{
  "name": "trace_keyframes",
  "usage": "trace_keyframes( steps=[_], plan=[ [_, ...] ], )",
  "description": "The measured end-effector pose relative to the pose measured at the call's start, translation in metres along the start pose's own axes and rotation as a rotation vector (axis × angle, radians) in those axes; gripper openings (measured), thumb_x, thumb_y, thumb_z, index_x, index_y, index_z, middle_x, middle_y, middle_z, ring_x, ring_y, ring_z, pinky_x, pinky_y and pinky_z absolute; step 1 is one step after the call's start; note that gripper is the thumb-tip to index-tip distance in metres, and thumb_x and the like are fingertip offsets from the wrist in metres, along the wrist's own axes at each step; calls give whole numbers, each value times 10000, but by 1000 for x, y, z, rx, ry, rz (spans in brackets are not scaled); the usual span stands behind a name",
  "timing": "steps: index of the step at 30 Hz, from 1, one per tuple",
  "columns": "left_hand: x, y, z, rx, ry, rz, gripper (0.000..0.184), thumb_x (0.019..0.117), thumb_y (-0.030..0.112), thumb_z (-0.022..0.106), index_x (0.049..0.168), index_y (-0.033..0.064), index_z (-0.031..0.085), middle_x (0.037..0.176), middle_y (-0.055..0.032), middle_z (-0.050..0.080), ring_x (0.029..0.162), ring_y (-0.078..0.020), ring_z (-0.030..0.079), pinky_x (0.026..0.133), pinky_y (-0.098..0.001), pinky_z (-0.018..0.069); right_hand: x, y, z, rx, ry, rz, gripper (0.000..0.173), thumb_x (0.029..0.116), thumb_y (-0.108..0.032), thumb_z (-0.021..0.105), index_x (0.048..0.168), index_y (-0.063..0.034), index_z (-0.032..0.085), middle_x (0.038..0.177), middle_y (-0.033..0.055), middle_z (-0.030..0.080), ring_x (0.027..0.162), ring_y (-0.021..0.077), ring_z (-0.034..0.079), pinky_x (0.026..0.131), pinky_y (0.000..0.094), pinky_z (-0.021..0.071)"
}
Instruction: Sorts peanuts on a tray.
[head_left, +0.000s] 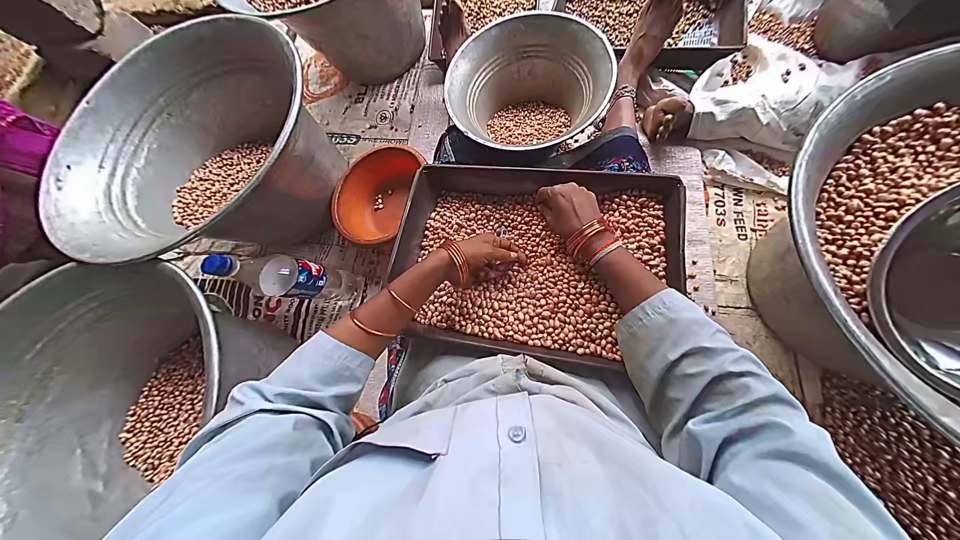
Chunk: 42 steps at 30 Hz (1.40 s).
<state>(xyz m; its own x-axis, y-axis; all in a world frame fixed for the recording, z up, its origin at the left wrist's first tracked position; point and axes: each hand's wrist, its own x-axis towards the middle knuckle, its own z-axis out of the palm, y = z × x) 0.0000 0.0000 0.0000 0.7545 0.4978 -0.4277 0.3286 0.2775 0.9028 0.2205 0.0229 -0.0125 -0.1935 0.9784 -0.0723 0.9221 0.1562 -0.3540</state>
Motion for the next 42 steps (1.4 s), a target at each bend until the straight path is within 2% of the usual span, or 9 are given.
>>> trace_keyframes(
  steps=[5, 8, 16, 25, 27, 32, 36, 39, 42],
  plan=[
    [-66, 102, 73, 590, 673, -285, 175, 1036, 54, 592, 1196, 17, 650, 937, -164, 675, 742, -235, 609, 733, -398, 510, 3, -2, 10, -93, 61, -103, 205, 1023, -105, 538, 1057, -35, 728, 1006, 210, 722, 953, 407, 714, 739, 572, 542],
    [-59, 46, 52, 738, 550, -71, 109, 1006, 90, 657, 1094, 43, 700, 760, -151, 627, 585, -254, 545, 581, -421, 471, 3, -3, 11, -105, 62, -96, 228, 1021, -76, 515, 1070, -36, 735, 1012, 210, 727, 957, 408, 716, 747, 573, 544],
    [-14, 14, 47, 1072, 366, -34, 189, 998, 119, 659, 1156, 64, 746, 1130, -190, 731, 1078, -390, 696, 944, -587, 528, -3, -8, 5, -156, -8, -2, 178, 977, -158, 607, 1029, -10, 691, 941, 217, 716, 911, 418, 714, 705, 578, 525],
    [0, -18, 14, -50, 277, -108, 133, 1002, -6, 568, 1129, 23, 589, 814, 0, 629, 591, -18, 540, 533, -173, 455, -27, -51, -33, 201, -262, -268, 174, 950, -228, 720, 1020, -74, 763, 904, 123, 735, 859, 305, 704, 784, 541, 542],
    [-8, 13, 32, -85, 352, -370, 168, 1000, 0, 598, 1142, 88, 590, 857, 20, 627, 706, -34, 585, 694, -208, 511, -37, -67, -35, 259, -271, -361, 151, 950, -196, 726, 1050, -91, 770, 920, 102, 751, 851, 273, 715, 805, 520, 560],
    [-29, 20, -16, 276, 378, -227, 101, 963, -21, 634, 940, 70, 672, 658, 41, 557, 506, -16, 449, 496, -176, 388, -31, -41, -26, 227, -140, -363, 145, 965, -146, 685, 1069, -69, 751, 976, 136, 756, 911, 342, 732, 814, 590, 563],
    [-61, 31, -94, 1003, 876, -289, 168, 947, 102, 682, 1090, 80, 767, 1085, -208, 732, 1076, -410, 670, 952, -665, 466, -30, -33, -24, 204, -37, -448, 227, 941, -191, 731, 1153, -110, 734, 1075, 136, 736, 994, 347, 717, 810, 582, 563],
    [-58, 35, -103, 1208, 1060, -292, 297, 914, 164, 722, 1197, 74, 720, 1334, -280, 613, 1373, -495, 462, 1134, -720, 262, -43, -73, -14, 230, 135, -723, 457, 896, -284, 788, 1325, -165, 682, 1371, 145, 642, 1272, 328, 617, 984, 493, 549],
    [-23, 75, -42, 1191, 702, -451, 399, 1023, 215, 634, 1402, 92, 607, 1507, -222, 505, 1477, -428, 368, 1195, -642, 255, -74, -129, 3, 194, 246, -1039, 587, 910, -316, 758, 1470, -257, 593, 1556, 135, 516, 1482, 326, 435, 1219, 537, 333]
  ],
)
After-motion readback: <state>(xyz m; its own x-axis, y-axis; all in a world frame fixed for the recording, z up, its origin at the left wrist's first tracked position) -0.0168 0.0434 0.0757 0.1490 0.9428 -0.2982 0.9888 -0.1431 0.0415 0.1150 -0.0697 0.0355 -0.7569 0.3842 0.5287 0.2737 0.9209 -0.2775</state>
